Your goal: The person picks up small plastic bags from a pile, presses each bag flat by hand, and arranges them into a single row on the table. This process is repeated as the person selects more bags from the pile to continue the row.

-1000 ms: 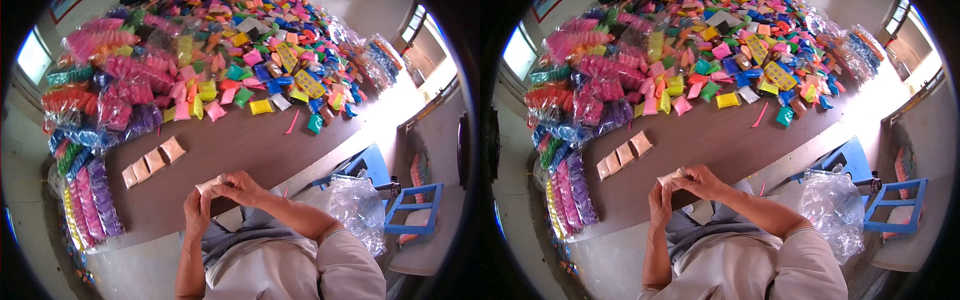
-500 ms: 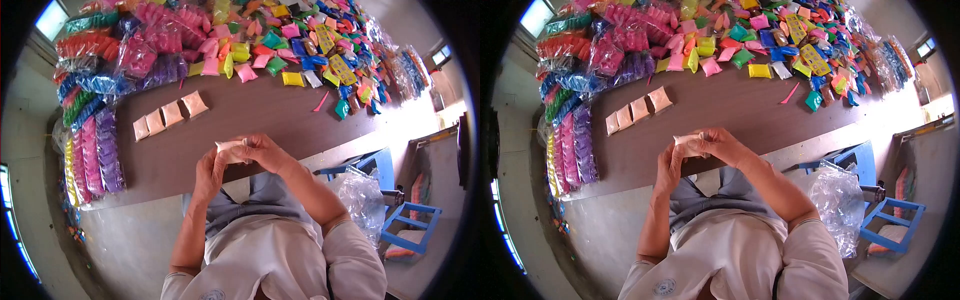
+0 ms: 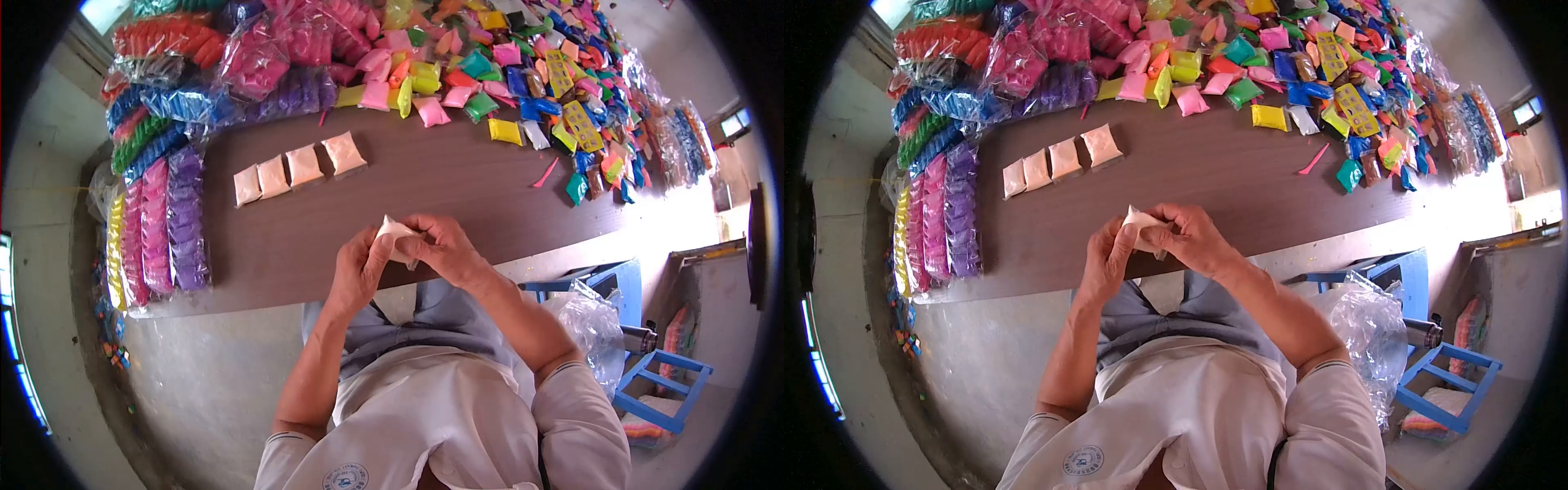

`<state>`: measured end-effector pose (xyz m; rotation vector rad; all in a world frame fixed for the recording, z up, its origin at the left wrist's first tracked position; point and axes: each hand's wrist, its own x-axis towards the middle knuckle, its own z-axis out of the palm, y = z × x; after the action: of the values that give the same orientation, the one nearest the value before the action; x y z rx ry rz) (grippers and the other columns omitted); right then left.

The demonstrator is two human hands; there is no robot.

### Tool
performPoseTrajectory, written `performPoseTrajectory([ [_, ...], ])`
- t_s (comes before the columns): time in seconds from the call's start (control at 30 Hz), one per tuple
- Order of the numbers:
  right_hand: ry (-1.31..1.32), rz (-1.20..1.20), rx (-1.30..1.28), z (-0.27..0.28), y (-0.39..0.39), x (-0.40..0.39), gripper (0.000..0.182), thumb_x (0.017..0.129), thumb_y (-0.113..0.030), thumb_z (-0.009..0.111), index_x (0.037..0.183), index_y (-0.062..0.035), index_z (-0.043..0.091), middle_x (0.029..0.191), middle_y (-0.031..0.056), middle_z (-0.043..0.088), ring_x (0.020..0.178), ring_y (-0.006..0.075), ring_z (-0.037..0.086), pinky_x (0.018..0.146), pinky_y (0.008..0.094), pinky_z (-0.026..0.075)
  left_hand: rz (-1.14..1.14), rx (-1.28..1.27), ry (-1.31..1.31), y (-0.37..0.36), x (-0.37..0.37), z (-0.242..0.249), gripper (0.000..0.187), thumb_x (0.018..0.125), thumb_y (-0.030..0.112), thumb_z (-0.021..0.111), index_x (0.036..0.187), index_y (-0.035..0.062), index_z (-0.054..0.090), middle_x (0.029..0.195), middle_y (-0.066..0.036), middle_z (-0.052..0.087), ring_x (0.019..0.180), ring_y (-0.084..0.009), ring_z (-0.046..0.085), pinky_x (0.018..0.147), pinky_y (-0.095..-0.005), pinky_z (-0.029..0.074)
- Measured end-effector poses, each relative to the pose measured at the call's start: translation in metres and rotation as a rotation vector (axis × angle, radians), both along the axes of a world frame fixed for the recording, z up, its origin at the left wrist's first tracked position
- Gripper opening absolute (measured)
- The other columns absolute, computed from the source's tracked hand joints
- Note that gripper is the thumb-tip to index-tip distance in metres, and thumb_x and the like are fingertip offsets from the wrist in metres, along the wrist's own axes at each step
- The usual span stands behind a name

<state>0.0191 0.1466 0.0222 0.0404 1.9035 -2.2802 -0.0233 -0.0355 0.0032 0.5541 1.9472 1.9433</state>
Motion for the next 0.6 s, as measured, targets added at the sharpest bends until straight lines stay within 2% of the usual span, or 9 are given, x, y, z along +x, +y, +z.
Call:
performPoseTrajectory([
  [0.07, 0.033, -0.043, -0.042, -0.005, -0.007, 0.001, 0.032, 0.096, -0.027, 0.067, 0.111, 0.0012, 0.063, 0.090, 0.0011, 0.065, 0.078, 0.0065, 0.060, 0.068, 0.0239, 0.051, -0.013, 0.052, -0.069, -0.002, -0.002, 0.001, 0.032, 0.102, 0.032, 0.057, 0.091, 0.0013, 0.060, 0.076, 0.002, 0.052, 0.075, -0.0063, 0.042, 0.064, -0.0236, 0.036],
  [0.2, 0.102, -0.180, -0.097, -0.013, -0.018, 0.006, 0.033, 0.098, -0.026, 0.063, 0.116, 0.0014, 0.061, 0.096, 0.0018, 0.064, 0.085, 0.0061, 0.059, 0.072, 0.0234, 0.051, -0.026, 0.163, -0.094, -0.002, -0.004, 0.000, 0.032, 0.099, 0.033, 0.061, 0.092, 0.0022, 0.059, 0.077, 0.004, 0.051, 0.072, -0.0056, 0.041, 0.061, -0.0229, 0.035],
  [0.33, 0.086, -0.242, -0.128, -0.009, -0.022, 0.006, 0.033, 0.099, -0.028, 0.063, 0.118, 0.0000, 0.060, 0.098, 0.0004, 0.064, 0.086, 0.0054, 0.057, 0.073, 0.0227, 0.050, -0.026, 0.007, -0.016, -0.007, -0.004, 0.002, 0.030, 0.097, 0.032, 0.064, 0.096, 0.0029, 0.060, 0.076, 0.002, 0.053, 0.068, -0.0067, 0.043, 0.057, -0.0244, 0.036],
  [0.4, 0.092, -0.140, -0.011, -0.002, -0.014, 0.005, 0.032, 0.099, -0.028, 0.062, 0.117, -0.0014, 0.062, 0.095, -0.0014, 0.063, 0.085, 0.0043, 0.056, 0.074, 0.0222, 0.050, -0.031, -0.048, 0.033, -0.005, -0.002, 0.004, 0.029, 0.097, 0.032, 0.064, 0.097, 0.0030, 0.060, 0.077, 0.000, 0.054, 0.067, -0.0077, 0.044, 0.057, -0.0255, 0.037],
  [0.47, 0.080, -0.127, -0.038, -0.008, -0.011, 0.005, 0.031, 0.099, -0.027, 0.062, 0.117, -0.0018, 0.062, 0.094, -0.0018, 0.063, 0.084, 0.0039, 0.055, 0.073, 0.0219, 0.050, -0.003, -0.173, 0.150, -0.001, 0.002, 0.016, 0.025, 0.098, 0.027, 0.061, 0.097, 0.0027, 0.059, 0.076, -0.004, 0.055, 0.066, -0.0108, 0.046, 0.057, -0.0284, 0.040],
  [0.6, 0.071, -0.131, -0.062, -0.016, -0.012, 0.007, 0.029, 0.099, -0.026, 0.062, 0.115, -0.0025, 0.064, 0.091, -0.0030, 0.063, 0.081, 0.0028, 0.053, 0.069, 0.0203, 0.048, 0.009, -0.193, 0.225, 0.000, 0.001, 0.015, 0.026, 0.100, 0.026, 0.059, 0.095, 0.0007, 0.057, 0.076, -0.008, 0.054, 0.067, -0.0135, 0.048, 0.059, -0.0308, 0.041],
])
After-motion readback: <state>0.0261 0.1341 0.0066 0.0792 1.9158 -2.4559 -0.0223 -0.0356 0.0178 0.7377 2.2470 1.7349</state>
